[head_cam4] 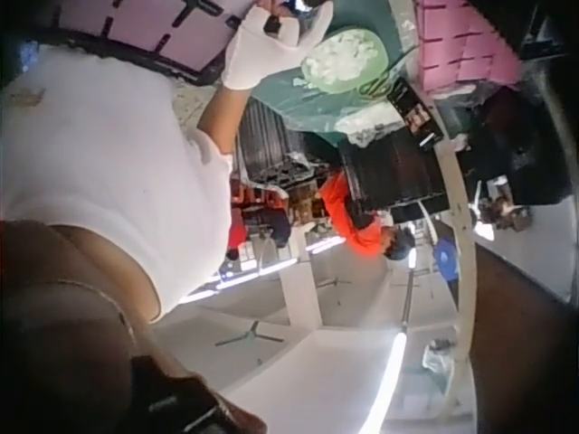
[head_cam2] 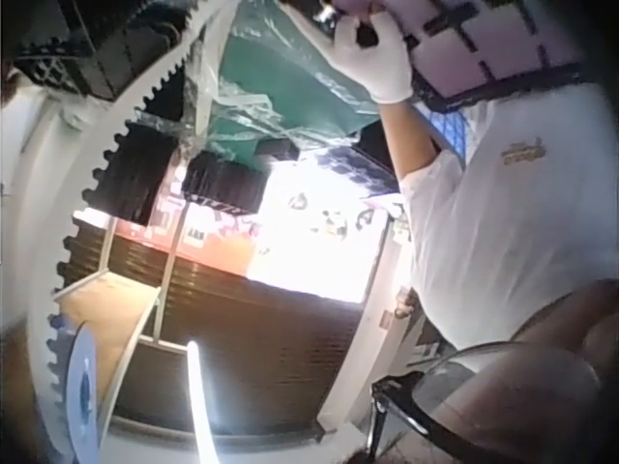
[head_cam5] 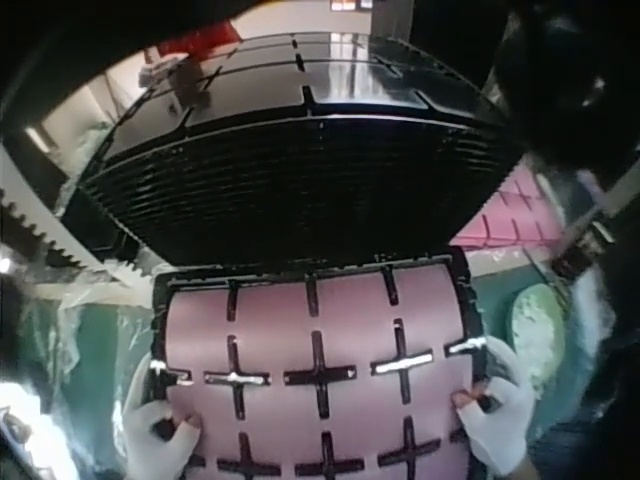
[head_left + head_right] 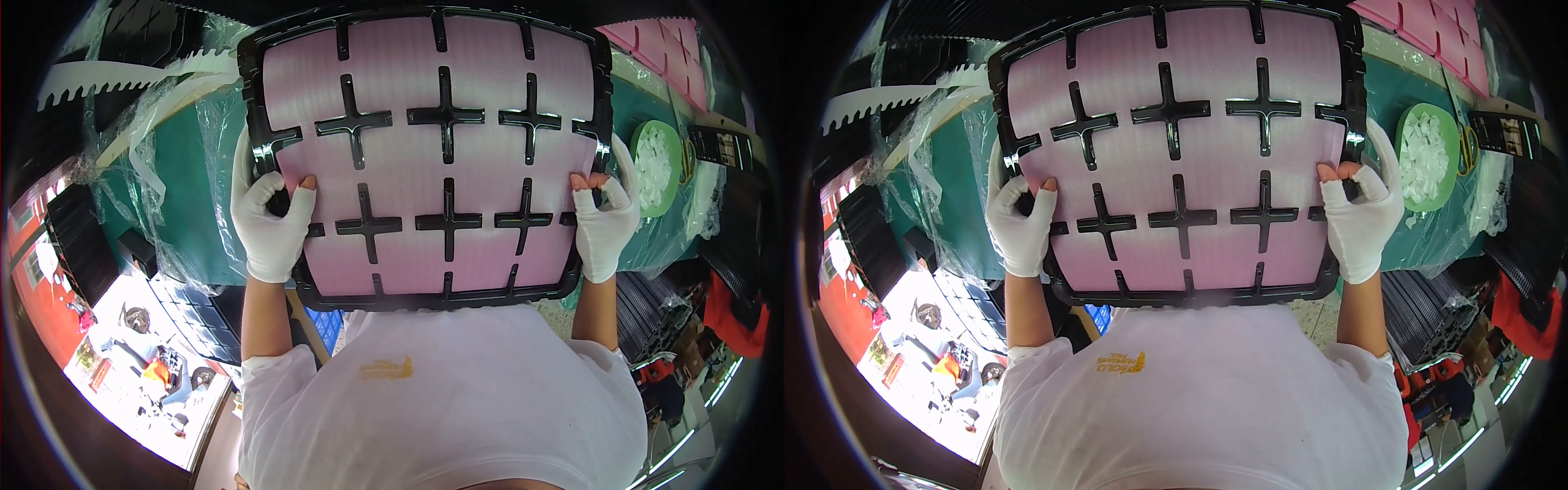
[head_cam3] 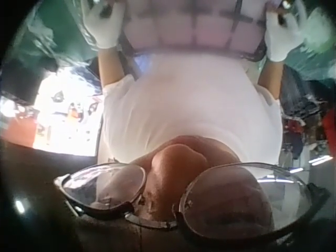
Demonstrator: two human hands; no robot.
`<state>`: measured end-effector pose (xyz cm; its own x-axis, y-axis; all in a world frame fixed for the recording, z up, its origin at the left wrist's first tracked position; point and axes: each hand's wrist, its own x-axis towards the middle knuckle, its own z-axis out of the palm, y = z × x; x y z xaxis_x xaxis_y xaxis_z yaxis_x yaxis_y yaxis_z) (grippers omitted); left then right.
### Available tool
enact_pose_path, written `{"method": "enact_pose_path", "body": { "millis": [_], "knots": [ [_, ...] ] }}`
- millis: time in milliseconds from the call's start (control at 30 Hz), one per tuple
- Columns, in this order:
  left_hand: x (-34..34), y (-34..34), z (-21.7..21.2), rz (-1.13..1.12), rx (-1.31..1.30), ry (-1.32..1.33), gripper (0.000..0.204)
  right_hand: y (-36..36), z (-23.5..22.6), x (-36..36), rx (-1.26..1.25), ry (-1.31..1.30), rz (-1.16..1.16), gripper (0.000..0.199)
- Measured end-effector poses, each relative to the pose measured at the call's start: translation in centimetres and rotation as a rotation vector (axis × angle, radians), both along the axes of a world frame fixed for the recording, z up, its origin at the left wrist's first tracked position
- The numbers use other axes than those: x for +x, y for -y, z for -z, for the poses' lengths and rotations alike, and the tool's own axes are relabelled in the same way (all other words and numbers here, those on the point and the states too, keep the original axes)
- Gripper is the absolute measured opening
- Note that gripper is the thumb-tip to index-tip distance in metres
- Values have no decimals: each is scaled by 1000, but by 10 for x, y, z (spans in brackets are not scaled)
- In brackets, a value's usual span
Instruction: The person assembles plastic toy trays by hand, inserting a pink foam insert into each black plastic tray and securing it with small white plastic pieces and a plastic strip.
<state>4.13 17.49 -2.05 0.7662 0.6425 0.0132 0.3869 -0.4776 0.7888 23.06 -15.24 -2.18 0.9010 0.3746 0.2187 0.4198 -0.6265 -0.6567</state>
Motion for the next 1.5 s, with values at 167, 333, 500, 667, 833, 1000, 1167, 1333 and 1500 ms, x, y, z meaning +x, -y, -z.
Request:
{"method": "enact_pose_path", "body": {
  "millis": [167,333,500,667,833,1000,1167,1333,1500],
  "knots": [
    [4,1,-4,46,86,0,12,-2,-4,1,15,39,-30,15],
    [2,-1,0,22,47,24,12,-4,-3,2,26,-8,-21,15],
    [2,0,0,17,45,-8,12,-1,-1,3,43,17,-46,16],
    [1,1,0,6,-9,5,12,-1,-3,1,35,-42,-5,16],
    [1,0,3,31,36,51,12,0,-2,2,60,-24,-26,16],
    [1,1,0,22,30,21,15,3,1,2,41,-58,11,16],
    [4,4,-1,29,9,26,12,6,1,4,21,-16,-7,16],
    [2,3,0,18,-22,42,11,4,-2,3,57,-59,2,15],
    [-1,3,3,31,16,56,14,7,-1,3,41,-67,12,15]
  ]
}}
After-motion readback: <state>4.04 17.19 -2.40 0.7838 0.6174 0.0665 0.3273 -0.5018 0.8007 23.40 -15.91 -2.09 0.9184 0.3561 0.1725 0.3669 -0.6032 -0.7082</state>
